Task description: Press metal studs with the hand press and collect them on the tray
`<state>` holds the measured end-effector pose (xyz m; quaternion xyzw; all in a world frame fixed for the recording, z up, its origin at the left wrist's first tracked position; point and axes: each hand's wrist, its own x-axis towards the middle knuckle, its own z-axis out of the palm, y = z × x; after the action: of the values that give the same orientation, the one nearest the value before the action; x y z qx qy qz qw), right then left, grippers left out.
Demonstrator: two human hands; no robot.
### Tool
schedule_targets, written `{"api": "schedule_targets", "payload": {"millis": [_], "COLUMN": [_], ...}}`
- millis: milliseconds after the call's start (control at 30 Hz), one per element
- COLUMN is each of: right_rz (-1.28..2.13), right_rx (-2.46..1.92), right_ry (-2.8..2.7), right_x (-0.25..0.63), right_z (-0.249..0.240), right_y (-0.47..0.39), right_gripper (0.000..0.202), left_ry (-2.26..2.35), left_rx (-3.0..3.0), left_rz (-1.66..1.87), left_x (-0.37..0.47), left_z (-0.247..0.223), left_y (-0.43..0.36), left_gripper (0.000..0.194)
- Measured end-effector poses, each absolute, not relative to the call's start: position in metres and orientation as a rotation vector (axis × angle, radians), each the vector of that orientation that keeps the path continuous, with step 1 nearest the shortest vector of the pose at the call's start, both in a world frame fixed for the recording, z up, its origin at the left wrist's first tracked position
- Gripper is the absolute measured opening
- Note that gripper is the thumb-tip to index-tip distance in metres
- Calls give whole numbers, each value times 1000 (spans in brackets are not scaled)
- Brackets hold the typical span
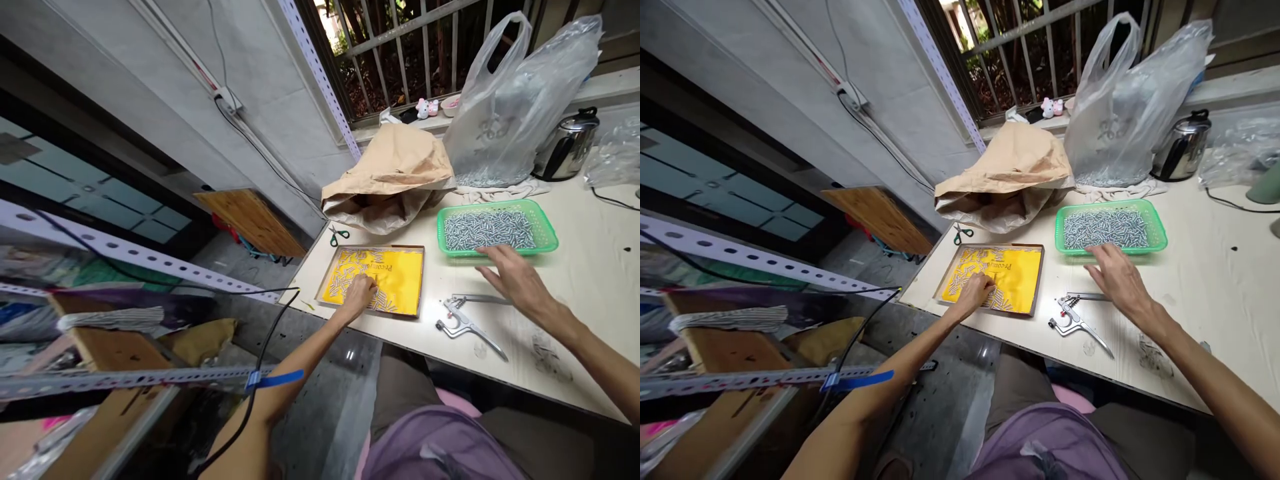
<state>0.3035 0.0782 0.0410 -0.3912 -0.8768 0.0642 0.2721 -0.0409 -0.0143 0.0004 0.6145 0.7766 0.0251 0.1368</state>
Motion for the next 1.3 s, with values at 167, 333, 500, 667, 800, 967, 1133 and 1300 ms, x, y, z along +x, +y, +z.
{"api": "schedule_targets", "payload": {"millis": [167, 333, 500, 667, 800, 967, 1133, 1300], "right_rz": [447, 613, 567, 446, 371, 334, 293, 260], "right_rx": [-1072, -1118, -1099, -1116, -1181, -1259, -1288, -1296], "right_ry": [-2335, -2340, -2388, -2425, -2475, -2527, -2565, -2553], "right_x": [323, 343, 348, 343, 339, 338, 338, 338], "right_z": [13, -5, -18, -21, -24, -25, -25, -29], "right_y": [19, -21, -39, -44, -46, -47, -48, -49], "right_gripper": [29, 26, 26, 24, 23, 19, 20, 19], "left_ry": [2239, 2241, 2190, 1872, 1613, 1611, 1738, 1758], "left_rx": [1695, 1689, 1503, 1067, 974, 999, 1047, 983], "left_rz": [89, 111, 480, 792, 724, 563, 448, 369], "left_x": [-53, -53, -45, -6, 51, 105, 116, 114], "left_z": [5, 13, 25, 32, 24, 6, -5, -5], "left_y": [-7, -7, -4, -6, -20, -29, -24, -21], "left_gripper": [7, 10, 5, 9, 15, 13, 15, 16]}}
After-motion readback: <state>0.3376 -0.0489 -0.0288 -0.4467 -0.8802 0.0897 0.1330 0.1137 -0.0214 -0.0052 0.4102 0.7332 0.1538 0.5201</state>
